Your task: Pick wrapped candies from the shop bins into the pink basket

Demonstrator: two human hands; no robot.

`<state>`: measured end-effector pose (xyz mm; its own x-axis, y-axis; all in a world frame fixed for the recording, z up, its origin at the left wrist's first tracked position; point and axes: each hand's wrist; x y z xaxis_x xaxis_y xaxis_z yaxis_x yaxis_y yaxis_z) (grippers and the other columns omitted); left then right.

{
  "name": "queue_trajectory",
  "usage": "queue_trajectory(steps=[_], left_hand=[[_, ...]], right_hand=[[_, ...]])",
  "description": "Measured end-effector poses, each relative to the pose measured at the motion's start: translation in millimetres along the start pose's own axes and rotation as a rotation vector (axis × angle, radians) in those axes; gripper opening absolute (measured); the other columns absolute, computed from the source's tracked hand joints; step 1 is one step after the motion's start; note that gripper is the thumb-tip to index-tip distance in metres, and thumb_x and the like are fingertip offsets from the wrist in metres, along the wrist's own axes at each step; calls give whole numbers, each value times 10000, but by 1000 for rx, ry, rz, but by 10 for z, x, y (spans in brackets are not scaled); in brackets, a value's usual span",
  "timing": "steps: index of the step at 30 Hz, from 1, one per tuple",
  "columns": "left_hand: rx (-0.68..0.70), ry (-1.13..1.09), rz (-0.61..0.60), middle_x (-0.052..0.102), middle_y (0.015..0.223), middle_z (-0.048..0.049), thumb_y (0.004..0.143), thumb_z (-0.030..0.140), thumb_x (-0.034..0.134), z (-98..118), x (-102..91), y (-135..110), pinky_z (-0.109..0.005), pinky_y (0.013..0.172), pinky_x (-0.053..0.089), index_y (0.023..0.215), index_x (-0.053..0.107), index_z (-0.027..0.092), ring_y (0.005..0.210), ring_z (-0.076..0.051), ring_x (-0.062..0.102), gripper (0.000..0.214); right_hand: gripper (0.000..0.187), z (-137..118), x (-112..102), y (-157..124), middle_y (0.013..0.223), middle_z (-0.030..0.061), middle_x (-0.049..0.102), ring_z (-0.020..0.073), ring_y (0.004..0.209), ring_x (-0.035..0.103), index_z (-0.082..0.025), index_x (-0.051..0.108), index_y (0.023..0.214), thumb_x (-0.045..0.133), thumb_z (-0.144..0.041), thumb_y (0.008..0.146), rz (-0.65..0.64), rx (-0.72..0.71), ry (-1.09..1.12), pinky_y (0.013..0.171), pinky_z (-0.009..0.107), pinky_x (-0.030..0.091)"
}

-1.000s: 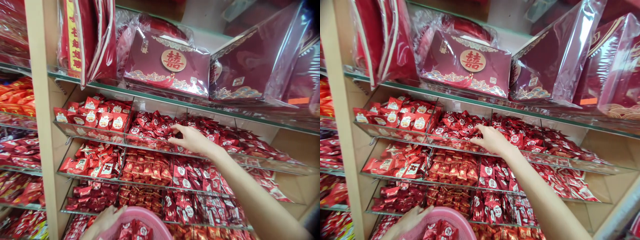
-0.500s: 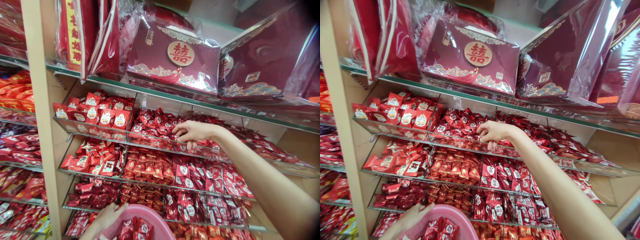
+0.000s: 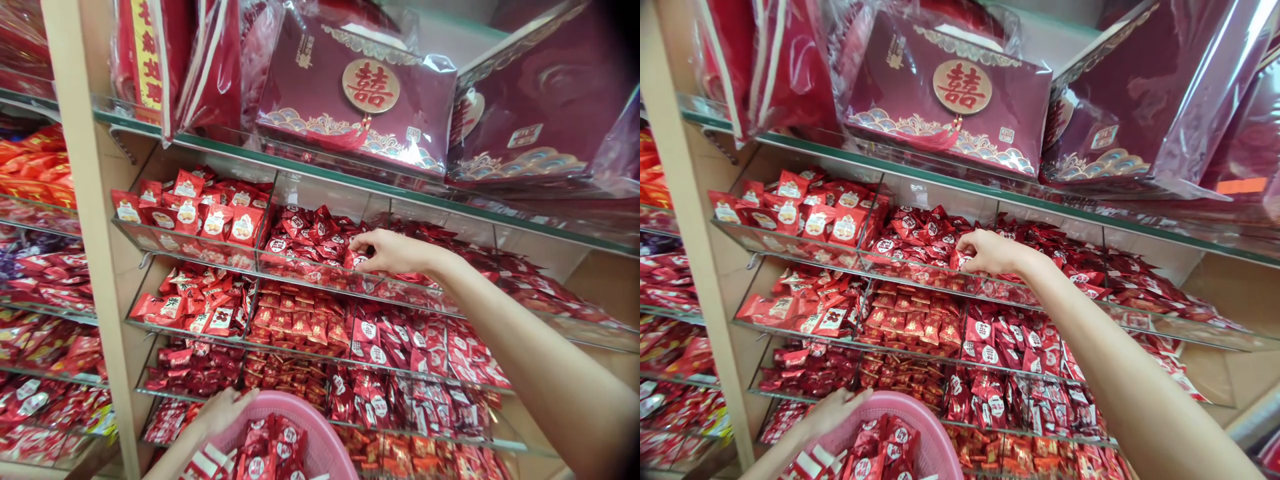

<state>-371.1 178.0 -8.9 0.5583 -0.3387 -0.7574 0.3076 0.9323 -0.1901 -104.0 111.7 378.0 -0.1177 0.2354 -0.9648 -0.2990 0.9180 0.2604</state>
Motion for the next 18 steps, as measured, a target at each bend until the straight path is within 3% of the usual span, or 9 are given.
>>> queue_trajectory(steps=[5, 9, 11, 14, 18], left_hand=[[-9, 19, -29, 616, 597, -60, 646, 782, 285, -3, 14, 21, -274, 558, 327, 581, 554, 172, 636, -236, 574, 670], [8, 51, -33, 605, 586, -57, 657, 786, 265, 10, 8, 21, -270, 530, 302, 563, 530, 176, 620, -234, 571, 672], [16, 57, -42, 607, 591, -56, 662, 784, 265, 19, -7, 11, -269, 524, 298, 576, 541, 173, 616, -235, 572, 676], [6, 41, -63, 626, 615, -67, 661, 787, 264, 37, -35, -9, -275, 544, 323, 610, 580, 164, 624, -239, 582, 700], [-5, 11, -89, 666, 706, -96, 648, 792, 282, 53, -55, -20, -280, 583, 356, 681, 624, 151, 697, -257, 602, 727]], right_hand=[[222, -67, -73, -105, 737, -27, 605, 64, 622, 498, -121, 626, 864, 633, -243, 679, 109, -32, -61, 600, 204, 408], [226, -280, -208, -396, 557, -67, 486, 39, 477, 375, -164, 618, 897, 616, -304, 719, 274, -2, 52, 442, 160, 289], [268, -409, -157, -571, 493, -84, 405, 43, 430, 322, -204, 607, 945, 606, -364, 731, 307, 17, 155, 398, 159, 237], [304, -558, 275, -763, 565, -73, 463, 54, 458, 379, -242, 580, 1010, 595, -389, 744, 211, 17, 371, 417, 165, 296], [239, -610, 1474, -830, 816, -20, 582, 71, 583, 474, -228, 586, 971, 585, -343, 761, -40, -11, 526, 525, 192, 385]])
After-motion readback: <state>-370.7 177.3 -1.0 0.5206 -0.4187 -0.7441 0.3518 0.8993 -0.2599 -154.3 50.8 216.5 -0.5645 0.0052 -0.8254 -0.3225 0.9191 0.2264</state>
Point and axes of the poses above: each hand's wrist, its own y-axis towards the middle knuckle, its own x-axis out of the palm, z = x × y
